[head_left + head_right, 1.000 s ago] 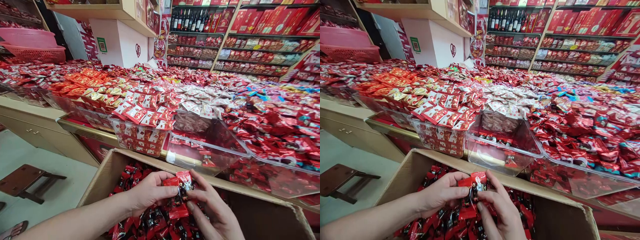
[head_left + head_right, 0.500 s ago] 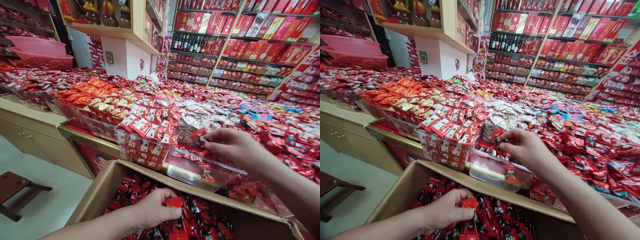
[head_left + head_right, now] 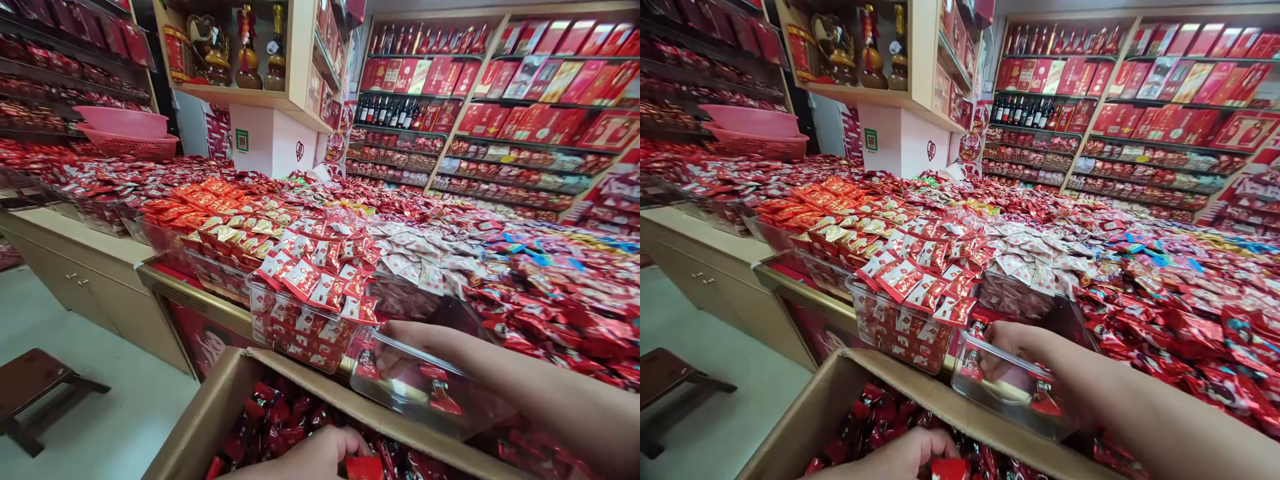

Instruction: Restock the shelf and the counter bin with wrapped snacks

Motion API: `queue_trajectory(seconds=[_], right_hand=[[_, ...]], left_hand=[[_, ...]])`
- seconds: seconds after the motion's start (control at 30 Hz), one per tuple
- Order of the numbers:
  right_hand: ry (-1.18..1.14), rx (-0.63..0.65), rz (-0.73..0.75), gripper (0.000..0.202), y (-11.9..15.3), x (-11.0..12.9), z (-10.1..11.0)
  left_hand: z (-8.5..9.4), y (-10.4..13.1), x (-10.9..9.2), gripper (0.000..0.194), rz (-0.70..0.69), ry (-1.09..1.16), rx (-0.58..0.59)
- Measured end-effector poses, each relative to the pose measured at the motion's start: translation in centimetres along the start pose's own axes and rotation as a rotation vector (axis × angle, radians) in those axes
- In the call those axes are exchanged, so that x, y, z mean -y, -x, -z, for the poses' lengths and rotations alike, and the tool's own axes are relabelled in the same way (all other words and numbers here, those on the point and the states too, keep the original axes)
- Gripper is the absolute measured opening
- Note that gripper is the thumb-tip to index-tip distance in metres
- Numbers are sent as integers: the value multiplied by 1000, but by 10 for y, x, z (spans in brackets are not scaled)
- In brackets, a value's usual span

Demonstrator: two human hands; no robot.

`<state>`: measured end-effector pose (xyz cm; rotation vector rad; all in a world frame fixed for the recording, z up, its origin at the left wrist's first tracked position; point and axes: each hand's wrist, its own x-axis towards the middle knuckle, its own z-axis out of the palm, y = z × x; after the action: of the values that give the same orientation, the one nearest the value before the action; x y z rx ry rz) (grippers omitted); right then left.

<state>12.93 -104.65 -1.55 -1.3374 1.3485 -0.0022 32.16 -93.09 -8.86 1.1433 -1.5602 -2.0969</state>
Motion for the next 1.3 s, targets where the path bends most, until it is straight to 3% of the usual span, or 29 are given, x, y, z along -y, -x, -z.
queue_trajectory(seconds=[0.1,0.23,0.4,0.57,0.73,0.8,0.9,1.03,1.17,1.3], right_hand=[[1,11,31,23,-12,-8,2],[67,-56,62,11,-21,-12,-2],[303,-146,77,4,-9,-2,-4],[574,-252,66,3,9,17,13],[714,-312,140,23,56,33,28],[634,-261,253,35,84,32,24],[473,-195,391,31,118,21,7],[654,-389,425,20,129,6,-9],[795,-436,403,24,125,4,-12],[884,-817,638,21,135,-3,-42]], left_hand=[[-3,2,-4,41,34,39,22],[-7,13,-17,29,88,-39,-4],[-8,22,-28,27,45,-160,-14],[-5,20,-24,27,-42,-183,-29],[-1,18,-24,27,-111,-119,-48],[0,19,-26,27,-133,-80,-32],[0,21,-31,27,-152,-82,-10],[0,24,-35,27,-197,-90,60],[-1,25,-37,34,-250,78,60],[-2,33,-50,32,-354,226,-40]])
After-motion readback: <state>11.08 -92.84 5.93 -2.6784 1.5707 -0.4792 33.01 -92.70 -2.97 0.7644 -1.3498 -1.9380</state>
